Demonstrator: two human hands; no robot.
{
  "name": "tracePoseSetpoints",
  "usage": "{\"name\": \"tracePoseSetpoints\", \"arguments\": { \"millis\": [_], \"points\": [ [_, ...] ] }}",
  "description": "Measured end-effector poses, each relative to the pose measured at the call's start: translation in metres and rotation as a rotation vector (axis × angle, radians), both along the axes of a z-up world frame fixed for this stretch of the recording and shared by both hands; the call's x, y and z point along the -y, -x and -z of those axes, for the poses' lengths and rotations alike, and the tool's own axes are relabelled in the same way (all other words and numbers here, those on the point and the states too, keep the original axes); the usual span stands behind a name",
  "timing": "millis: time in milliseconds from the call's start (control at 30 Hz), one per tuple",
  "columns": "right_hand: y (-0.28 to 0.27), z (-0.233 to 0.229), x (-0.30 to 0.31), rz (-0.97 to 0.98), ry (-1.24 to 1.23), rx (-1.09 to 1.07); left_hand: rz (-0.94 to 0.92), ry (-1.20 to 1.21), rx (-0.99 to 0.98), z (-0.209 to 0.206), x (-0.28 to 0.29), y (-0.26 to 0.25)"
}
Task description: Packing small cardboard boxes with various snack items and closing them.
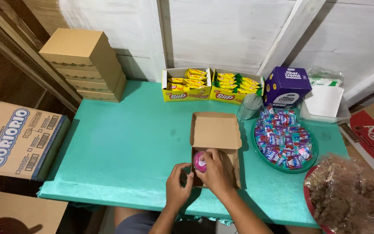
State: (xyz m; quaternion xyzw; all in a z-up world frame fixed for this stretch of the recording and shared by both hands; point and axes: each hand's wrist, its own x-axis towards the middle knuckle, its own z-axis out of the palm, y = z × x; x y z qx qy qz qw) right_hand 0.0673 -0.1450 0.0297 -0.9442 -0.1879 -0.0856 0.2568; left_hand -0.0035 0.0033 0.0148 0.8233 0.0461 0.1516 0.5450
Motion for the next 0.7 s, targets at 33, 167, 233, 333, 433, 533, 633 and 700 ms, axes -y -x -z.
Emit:
{"name": "tracePoseSetpoints", "arguments": {
  "millis": [33, 167, 233, 333, 433, 533, 633, 700],
  "points": [
    [-0.002, 0.004, 0.001, 0.0, -0.001, 0.001, 0.0, -0.001, 0.001, 0.001, 0.0, -0.001],
    [0.001, 0.005, -0.001, 0.005, -0.039, -0.091, -0.004, -0.006, -0.007, 0.002, 0.0, 0.0],
    [0.002, 0.0, -0.001, 0.03, -0.006, -0.125, 0.005, -0.007, -0.014, 0.001, 0.0, 0.0],
    [0.005, -0.005, 0.001, 0.018, 0.035, -0.133, 0.008, 0.004, -0.017, 0.002, 0.0, 0.001],
    [0.006, -0.024, 0.007, 0.006, 0.151, 0.05, -0.004, 0.0, -0.001, 0.011, -0.003, 0.001],
    [-0.002, -0.057, 0.026, -0.03, 0.056, 0.181, 0.023, -0.025, 0.136, 0.028, -0.003, -0.001],
    [-0.031, -0.074, 0.055, -0.002, -0.225, 0.106, -0.034, 0.027, 0.085, 0.052, -0.004, -0.004],
    [-0.06, -0.079, 0.079, 0.1, -0.312, -0.039, -0.112, 0.019, 0.109, 0.078, -0.007, -0.007]
  ]
}}
